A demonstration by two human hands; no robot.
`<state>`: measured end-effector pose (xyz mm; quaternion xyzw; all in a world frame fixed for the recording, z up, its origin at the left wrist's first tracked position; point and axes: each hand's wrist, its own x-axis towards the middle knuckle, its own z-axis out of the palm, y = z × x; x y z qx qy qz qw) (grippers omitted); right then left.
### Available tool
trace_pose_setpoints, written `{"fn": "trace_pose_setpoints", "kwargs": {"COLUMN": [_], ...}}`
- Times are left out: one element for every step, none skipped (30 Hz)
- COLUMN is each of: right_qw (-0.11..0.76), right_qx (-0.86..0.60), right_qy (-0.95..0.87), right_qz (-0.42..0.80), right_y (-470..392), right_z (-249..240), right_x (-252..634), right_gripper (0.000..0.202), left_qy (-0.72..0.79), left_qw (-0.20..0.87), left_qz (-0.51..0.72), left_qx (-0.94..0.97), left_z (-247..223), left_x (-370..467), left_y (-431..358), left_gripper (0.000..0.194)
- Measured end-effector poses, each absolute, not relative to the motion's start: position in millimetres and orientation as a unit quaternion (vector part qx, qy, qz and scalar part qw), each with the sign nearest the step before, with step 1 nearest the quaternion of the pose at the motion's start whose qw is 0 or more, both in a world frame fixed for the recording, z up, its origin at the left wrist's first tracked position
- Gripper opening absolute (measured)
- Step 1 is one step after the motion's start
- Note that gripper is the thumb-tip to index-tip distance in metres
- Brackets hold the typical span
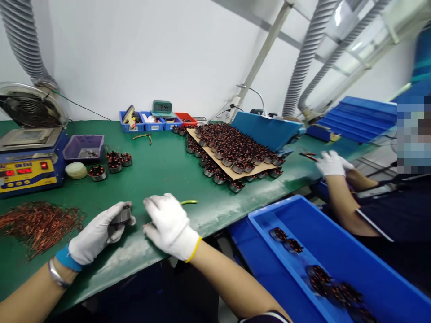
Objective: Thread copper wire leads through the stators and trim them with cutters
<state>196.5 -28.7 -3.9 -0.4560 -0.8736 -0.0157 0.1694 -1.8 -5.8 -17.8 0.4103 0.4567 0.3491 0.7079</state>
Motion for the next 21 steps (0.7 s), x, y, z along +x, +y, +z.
{"fn": "trace_pose_setpoints", "kwargs": {"right_qw": [0.196,0.213,0.229,0.239,0.248,0.256,0.262,0.268,0.274,0.276,0.268,0.254,0.227,0.185,0.168,0.154,0.143,0.135,0.135,0.143,0.155], "right_qx": [-0.435,-0.425,-0.430,-0.449,-0.474,-0.499,-0.518,-0.529,-0.534,-0.542,-0.564,-0.598,-0.651,-0.721,-0.760,-0.786,-0.811,-0.832,-0.848,-0.860,-0.868], "right_qy": [-0.879,-0.879,-0.872,-0.859,-0.842,-0.823,-0.808,-0.797,-0.789,-0.782,-0.770,-0.749,-0.714,-0.659,-0.620,-0.591,-0.561,-0.533,-0.507,-0.487,-0.471], "right_qz": [0.006,0.028,0.045,0.059,0.072,0.086,0.102,0.117,0.128,0.134,0.135,0.130,0.121,0.112,0.101,0.094,0.087,0.079,0.069,0.054,0.036], "right_y": [-30.1,-30.8,-30.8,-30.1,-28.6,-26.4,-23.7,-20.9,-18.1,-15.8,-14.1,-13.1,-12.6,-12.6,-12.8,-13.0,-13.5,-14.3,-15.7,-18.0,-21.1], "right_z": [-4.5,-5.2,-6.2,-7.4,-8.5,-9.5,-10.0,-9.7,-8.5,-6.2,-3.0,1.1,5.8,10.8,15.7,20.2,23.8,26.1,26.5,24.8,20.5], "right_x": [188.7,180.5,172.8,166.5,162.3,160.7,162.2,167.3,176.1,188.8,205.2,225.2,248.0,272.8,298.4,323.5,346.5,366.0,380.7,389.8,392.8], "right_gripper": [0.052,0.051,0.050,0.051,0.050,0.048,0.045,0.042,0.040,0.038,0.037,0.037,0.037,0.035,0.034,0.031,0.028,0.026,0.029,0.034,0.040], "left_qy": [0.440,0.423,0.405,0.388,0.369,0.351,0.339,0.336,0.344,0.359,0.379,0.401,0.420,0.437,0.449,0.457,0.461,0.459,0.456,0.453,0.453], "left_qw": [0.734,0.760,0.783,0.803,0.820,0.832,0.840,0.843,0.840,0.833,0.824,0.813,0.800,0.788,0.778,0.769,0.763,0.759,0.756,0.754,0.752], "left_qz": [0.341,0.328,0.309,0.289,0.267,0.247,0.229,0.213,0.204,0.204,0.211,0.224,0.242,0.259,0.270,0.277,0.280,0.281,0.281,0.281,0.283], "left_qx": [0.389,0.370,0.357,0.349,0.347,0.351,0.356,0.363,0.367,0.367,0.364,0.358,0.352,0.348,0.347,0.350,0.358,0.367,0.376,0.383,0.386], "left_z": [-18.3,-18.2,-17.5,-16.5,-15.1,-13.6,-12.2,-10.9,-9.8,-8.8,-8.0,-7.5,-7.3,-7.6,-8.7,-10.4,-12.7,-15.4,-18.1,-20.3,-21.8], "left_x": [-1.5,-1.6,-1.9,-2.5,-3.1,-3.7,-4.0,-4.0,-3.7,-3.0,-2.2,-1.3,-0.5,0.1,0.4,0.3,-0.1,-0.7,-1.5,-2.1,-2.6], "left_y": [-6.2,-7.0,-8.1,-9.6,-11.3,-13.1,-14.8,-16.1,-16.9,-17.1,-16.8,-15.9,-14.8,-13.5,-12.3,-11.2,-10.3,-9.7,-9.3,-9.2,-9.1], "left_gripper": [0.058,0.061,0.065,0.069,0.074,0.079,0.083,0.088,0.093,0.098,0.101,0.102,0.101,0.098,0.095,0.092,0.089,0.087,0.086,0.085,0.086]}}
